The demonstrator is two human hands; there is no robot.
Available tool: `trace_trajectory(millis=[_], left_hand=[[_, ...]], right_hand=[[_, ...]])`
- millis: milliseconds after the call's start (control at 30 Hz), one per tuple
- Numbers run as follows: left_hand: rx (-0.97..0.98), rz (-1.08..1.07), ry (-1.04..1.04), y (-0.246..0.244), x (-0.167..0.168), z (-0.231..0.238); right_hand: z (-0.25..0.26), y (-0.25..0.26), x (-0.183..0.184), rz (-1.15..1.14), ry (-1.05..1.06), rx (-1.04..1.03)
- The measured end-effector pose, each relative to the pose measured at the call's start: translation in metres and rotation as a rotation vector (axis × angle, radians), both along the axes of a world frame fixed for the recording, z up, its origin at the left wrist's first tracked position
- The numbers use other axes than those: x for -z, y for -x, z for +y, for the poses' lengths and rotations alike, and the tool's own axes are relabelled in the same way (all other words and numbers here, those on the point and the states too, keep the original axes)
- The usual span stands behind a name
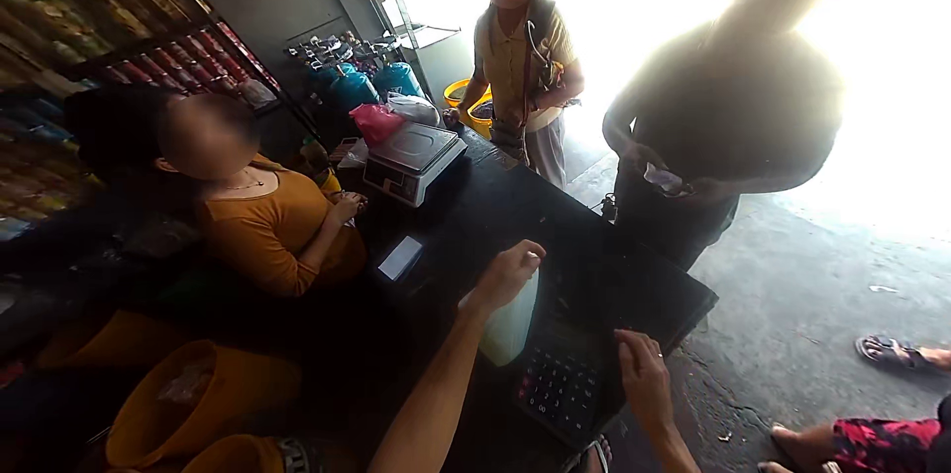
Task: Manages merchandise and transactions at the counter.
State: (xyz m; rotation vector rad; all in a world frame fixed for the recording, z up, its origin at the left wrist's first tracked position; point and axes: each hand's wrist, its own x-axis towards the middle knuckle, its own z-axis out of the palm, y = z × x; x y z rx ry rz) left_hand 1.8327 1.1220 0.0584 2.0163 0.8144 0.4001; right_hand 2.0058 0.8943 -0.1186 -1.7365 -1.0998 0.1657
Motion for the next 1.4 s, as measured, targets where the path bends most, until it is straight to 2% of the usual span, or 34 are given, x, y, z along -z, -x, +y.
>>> trace_trajectory(millis=[400, 633, 867, 967, 1067, 1133, 1233, 1400], left_hand=[[0.193, 0.326, -0.074, -0.062, 0.032, 0.026], [0.169, 0.514, -0.157, -0.069, 0.037, 0.014], [0.077, 0.630, -0.341, -0.059, 0.028, -0.010], [0.008, 0.539, -0.405, -0.041, 0.024, -0.024], [-0.168, 0.262, -0.445, -0.005, 0.036, -0.044], [-0.287, 0.150, -0.399, 0.027, 0.047, -0.056], [-0.425, 0.118, -0.276, 0.085, 0.069, -0.079], [-0.591, 0.256, -0.139, 0.172, 0.112, -0.121]], right_hand=[[0.008, 0.006, 0.023, -0.146, 0.002, 0.053], [0.006, 0.004, 0.024, -0.154, 0.002, 0.032], [0.006, 0.008, 0.015, -0.106, 0.013, 0.037], [0.006, 0.009, 0.013, -0.107, 0.013, 0.045], [0.001, 0.011, 0.007, -0.105, 0.037, 0.021], [0.001, 0.011, 0.004, -0.098, 0.055, -0.004], [0.003, 0.014, 0.009, -0.105, 0.044, -0.002], [0.009, 0.011, 0.007, -0.119, 0.045, -0.006]])
